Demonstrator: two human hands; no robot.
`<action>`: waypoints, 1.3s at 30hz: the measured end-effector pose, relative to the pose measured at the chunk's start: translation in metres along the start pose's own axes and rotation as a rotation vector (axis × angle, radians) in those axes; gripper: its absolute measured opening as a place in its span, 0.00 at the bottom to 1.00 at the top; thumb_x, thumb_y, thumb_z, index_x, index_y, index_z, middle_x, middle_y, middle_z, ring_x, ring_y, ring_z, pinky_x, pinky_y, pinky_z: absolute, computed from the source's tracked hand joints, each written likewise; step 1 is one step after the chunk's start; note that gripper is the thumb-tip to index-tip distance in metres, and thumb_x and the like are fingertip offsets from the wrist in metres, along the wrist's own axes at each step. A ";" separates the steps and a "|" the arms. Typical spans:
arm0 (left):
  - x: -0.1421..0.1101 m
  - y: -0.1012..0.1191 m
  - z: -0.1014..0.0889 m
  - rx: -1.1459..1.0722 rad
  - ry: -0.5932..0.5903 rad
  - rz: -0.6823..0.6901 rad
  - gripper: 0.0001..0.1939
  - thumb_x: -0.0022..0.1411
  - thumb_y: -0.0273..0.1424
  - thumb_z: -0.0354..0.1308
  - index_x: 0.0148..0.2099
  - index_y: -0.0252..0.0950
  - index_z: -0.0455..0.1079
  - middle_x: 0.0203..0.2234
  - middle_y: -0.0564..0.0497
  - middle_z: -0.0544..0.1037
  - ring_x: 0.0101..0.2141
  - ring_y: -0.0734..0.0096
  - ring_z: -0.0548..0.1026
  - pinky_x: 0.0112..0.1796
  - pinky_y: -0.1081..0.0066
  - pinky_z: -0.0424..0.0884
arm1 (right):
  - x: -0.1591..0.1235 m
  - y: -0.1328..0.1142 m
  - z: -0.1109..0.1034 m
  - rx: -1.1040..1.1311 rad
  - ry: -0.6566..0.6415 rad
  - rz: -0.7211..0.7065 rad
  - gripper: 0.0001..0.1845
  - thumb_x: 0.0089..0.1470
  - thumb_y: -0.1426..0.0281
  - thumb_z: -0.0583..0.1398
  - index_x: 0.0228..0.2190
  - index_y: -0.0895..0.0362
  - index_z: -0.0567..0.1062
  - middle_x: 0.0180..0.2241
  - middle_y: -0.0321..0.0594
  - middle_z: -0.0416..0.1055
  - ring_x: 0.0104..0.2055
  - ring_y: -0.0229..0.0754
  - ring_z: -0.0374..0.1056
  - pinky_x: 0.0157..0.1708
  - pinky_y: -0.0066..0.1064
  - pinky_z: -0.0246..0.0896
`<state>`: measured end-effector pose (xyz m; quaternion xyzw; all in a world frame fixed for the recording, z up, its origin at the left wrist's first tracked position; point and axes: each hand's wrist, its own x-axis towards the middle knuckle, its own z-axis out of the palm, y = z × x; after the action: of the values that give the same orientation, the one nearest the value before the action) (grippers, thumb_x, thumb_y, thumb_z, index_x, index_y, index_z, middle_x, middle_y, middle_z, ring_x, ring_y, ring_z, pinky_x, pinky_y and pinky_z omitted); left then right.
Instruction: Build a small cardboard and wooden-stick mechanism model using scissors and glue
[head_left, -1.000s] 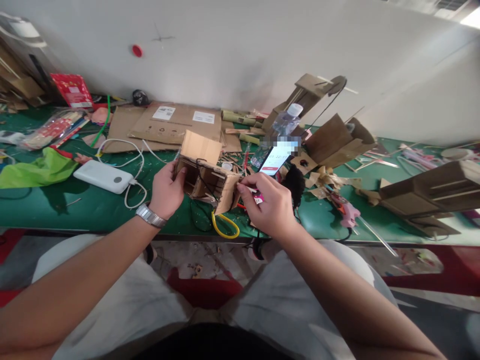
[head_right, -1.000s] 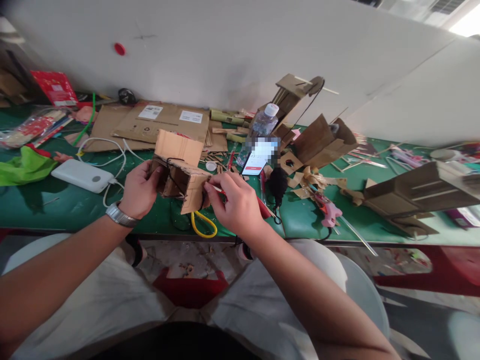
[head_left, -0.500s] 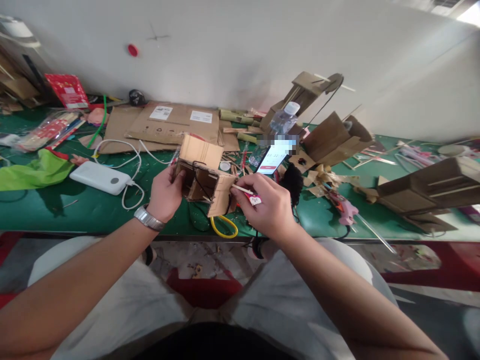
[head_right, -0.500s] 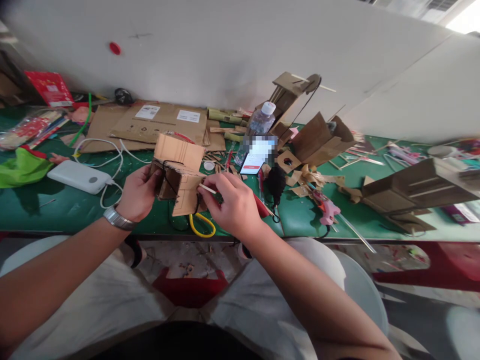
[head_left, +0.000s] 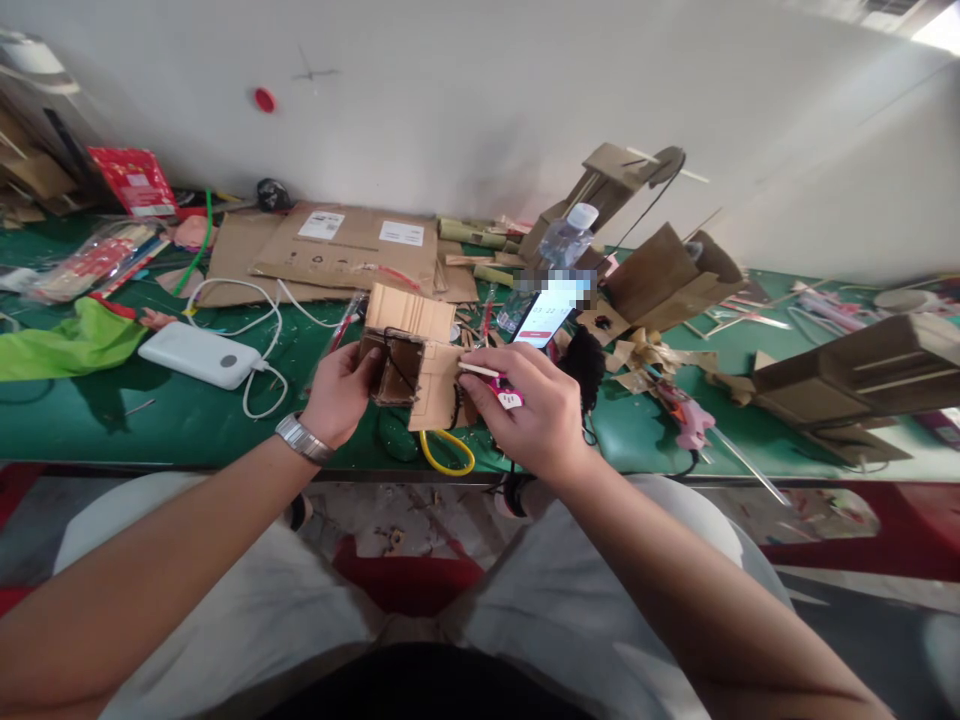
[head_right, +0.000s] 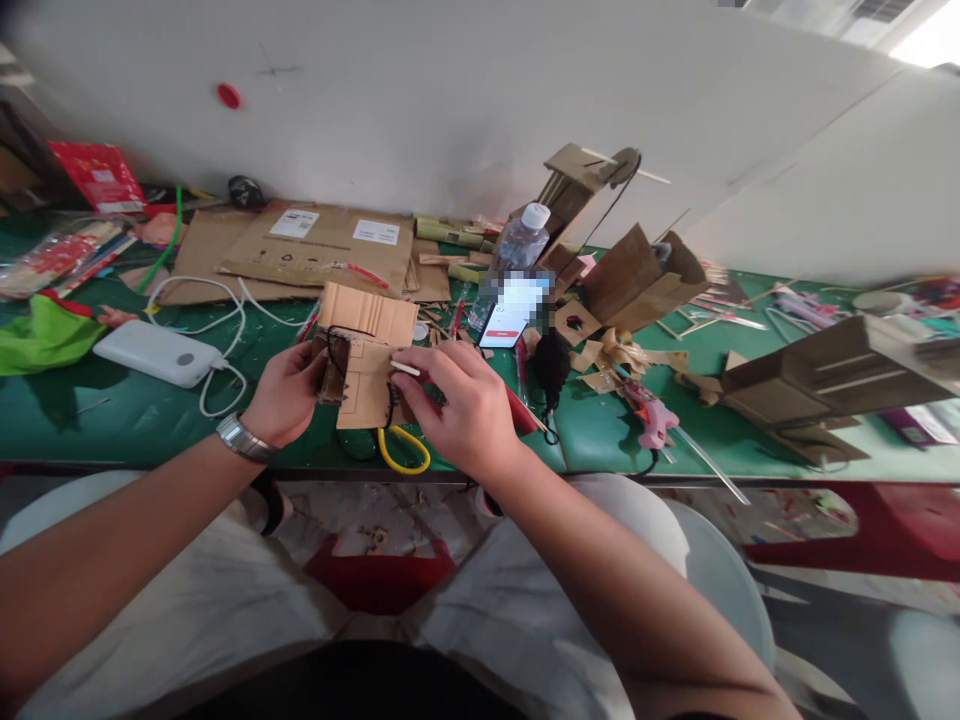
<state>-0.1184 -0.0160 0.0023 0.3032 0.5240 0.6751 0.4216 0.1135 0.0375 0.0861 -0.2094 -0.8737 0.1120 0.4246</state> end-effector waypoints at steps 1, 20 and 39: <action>-0.001 0.000 0.000 -0.011 -0.006 -0.001 0.23 0.53 0.48 0.76 0.36 0.34 0.77 0.28 0.50 0.81 0.28 0.68 0.77 0.30 0.70 0.71 | 0.000 -0.001 0.000 0.006 0.005 -0.005 0.07 0.69 0.71 0.64 0.47 0.53 0.81 0.41 0.42 0.83 0.41 0.45 0.79 0.42 0.39 0.76; -0.002 0.003 -0.002 -0.129 -0.092 -0.149 0.21 0.46 0.38 0.81 0.35 0.34 0.76 0.30 0.49 0.82 0.33 0.64 0.81 0.32 0.69 0.73 | -0.001 -0.004 0.005 0.086 0.025 -0.002 0.08 0.68 0.71 0.65 0.47 0.51 0.82 0.41 0.42 0.81 0.42 0.44 0.78 0.43 0.40 0.77; 0.015 0.003 -0.025 -0.200 -0.047 -0.155 0.14 0.60 0.47 0.65 0.42 0.44 0.77 0.42 0.47 0.84 0.51 0.52 0.81 0.48 0.53 0.80 | 0.001 0.008 -0.001 0.216 -0.108 0.066 0.17 0.69 0.68 0.63 0.57 0.55 0.75 0.51 0.47 0.77 0.51 0.45 0.76 0.46 0.37 0.79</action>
<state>-0.1473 -0.0138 -0.0017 0.2341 0.4660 0.6821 0.5126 0.1157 0.0453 0.0842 -0.1847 -0.8708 0.2305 0.3930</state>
